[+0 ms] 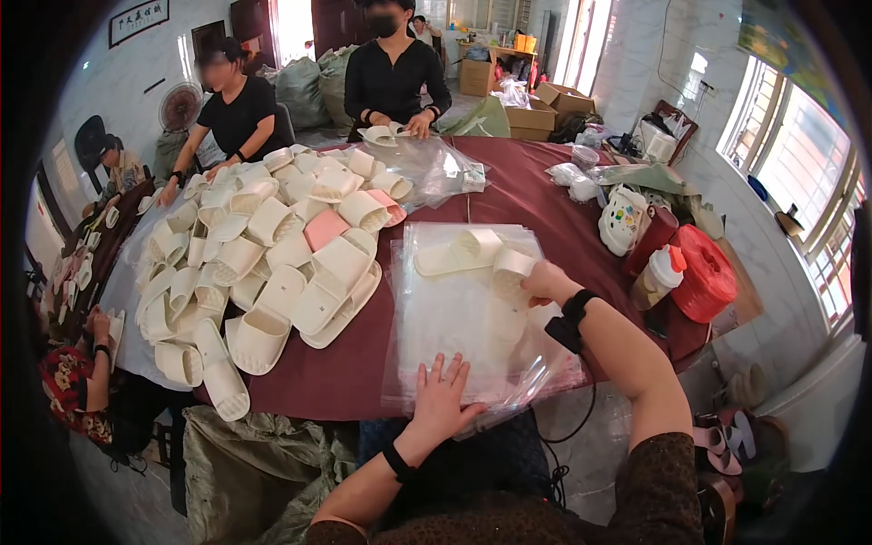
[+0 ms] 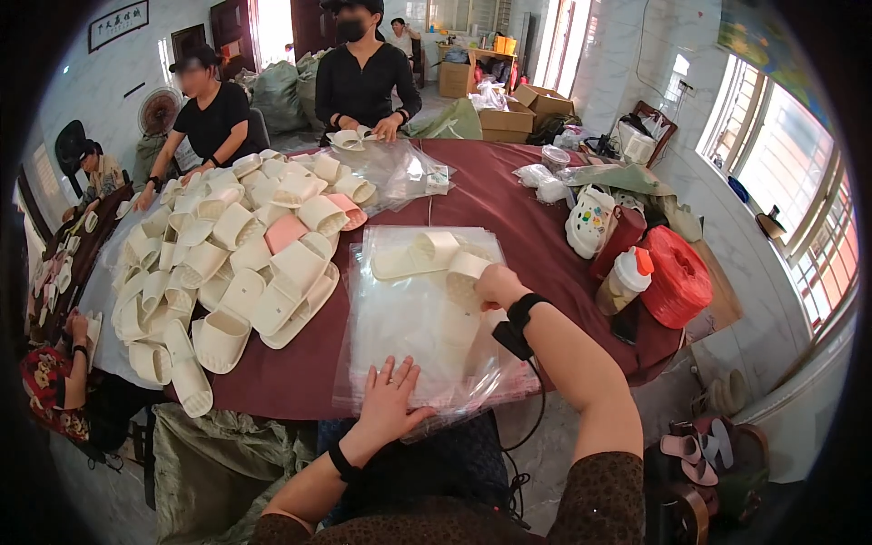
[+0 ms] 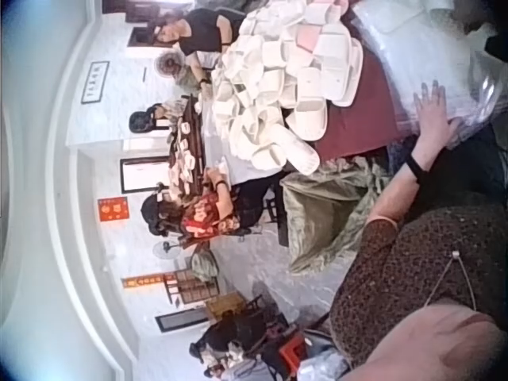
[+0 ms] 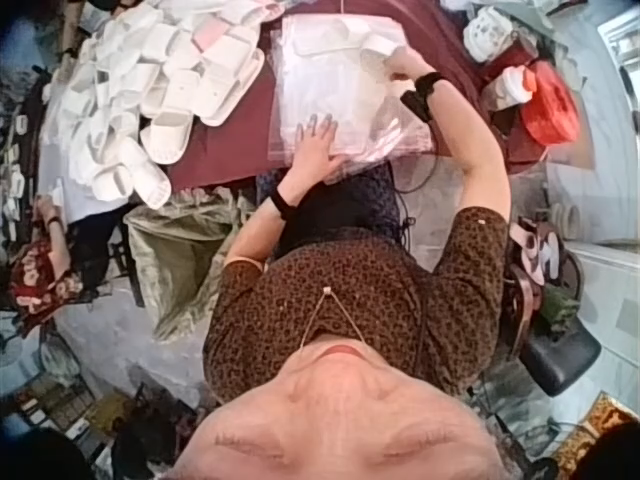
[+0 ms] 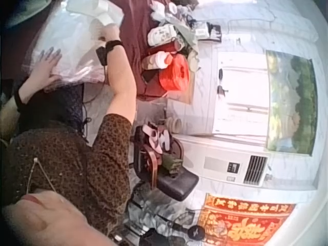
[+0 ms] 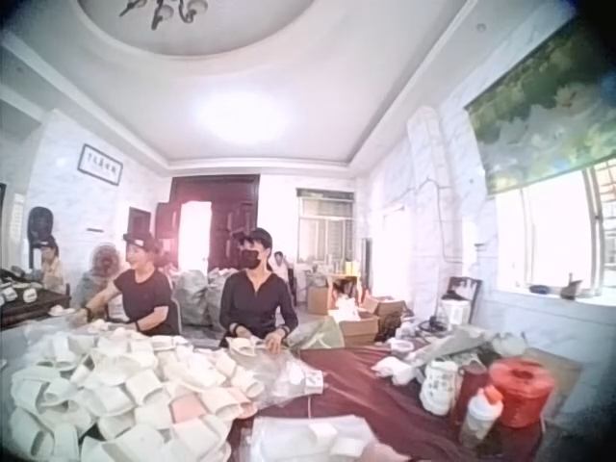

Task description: Packing pairs of slippers into plastic bags at a communal work table.

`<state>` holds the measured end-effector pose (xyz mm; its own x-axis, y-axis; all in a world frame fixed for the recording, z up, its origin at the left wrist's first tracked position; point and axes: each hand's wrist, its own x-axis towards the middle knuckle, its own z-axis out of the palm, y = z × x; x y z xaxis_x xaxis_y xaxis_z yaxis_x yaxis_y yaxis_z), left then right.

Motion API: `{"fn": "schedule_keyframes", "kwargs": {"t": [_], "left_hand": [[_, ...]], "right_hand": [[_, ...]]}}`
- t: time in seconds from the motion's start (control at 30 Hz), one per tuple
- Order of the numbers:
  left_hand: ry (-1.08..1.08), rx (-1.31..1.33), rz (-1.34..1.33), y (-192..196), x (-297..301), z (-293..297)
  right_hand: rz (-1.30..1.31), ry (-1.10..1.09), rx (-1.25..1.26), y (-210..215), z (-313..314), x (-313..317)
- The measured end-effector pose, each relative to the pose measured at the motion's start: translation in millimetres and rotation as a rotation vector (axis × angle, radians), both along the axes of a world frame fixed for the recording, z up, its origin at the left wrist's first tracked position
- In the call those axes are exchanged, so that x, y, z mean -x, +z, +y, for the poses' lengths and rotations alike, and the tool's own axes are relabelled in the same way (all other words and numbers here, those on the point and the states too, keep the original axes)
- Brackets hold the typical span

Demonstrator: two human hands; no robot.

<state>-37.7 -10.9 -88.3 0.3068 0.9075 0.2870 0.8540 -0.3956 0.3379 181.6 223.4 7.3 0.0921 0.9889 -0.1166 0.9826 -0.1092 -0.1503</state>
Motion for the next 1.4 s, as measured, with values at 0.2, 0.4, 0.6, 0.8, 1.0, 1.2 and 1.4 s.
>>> {"fn": "schedule_keyframes", "kwargs": {"t": [0.2,0.4,0.6,0.8,1.0,1.2,1.4], "left_hand": [[0.008,0.002,0.008,-0.3,2.5,-1.6],[0.002,0.013,0.040,5.0,-0.7,-0.4],[0.007,0.052,0.080,2.9,-0.3,0.7],[0.024,0.030,0.058,2.5,3.1,-0.6],[0.016,0.064,0.073,3.8,-1.2,0.5],[0.005,0.105,0.104,6.3,-0.2,1.2],[0.009,0.115,0.106,6.8,2.2,5.4]], "right_hand": [[0.611,-0.017,0.350,21.3,0.0,28.0],[-0.457,0.506,-0.495,-5.8,15.1,29.3],[-0.286,0.274,-0.153,1.2,31.8,41.1],[-0.365,0.689,-0.554,-6.0,30.8,76.4],[-0.616,0.666,-0.304,-48.8,45.7,90.4],[-0.765,0.933,-0.570,-10.1,43.8,52.6],[-0.662,1.296,-0.692,32.2,-8.7,45.8]]}}
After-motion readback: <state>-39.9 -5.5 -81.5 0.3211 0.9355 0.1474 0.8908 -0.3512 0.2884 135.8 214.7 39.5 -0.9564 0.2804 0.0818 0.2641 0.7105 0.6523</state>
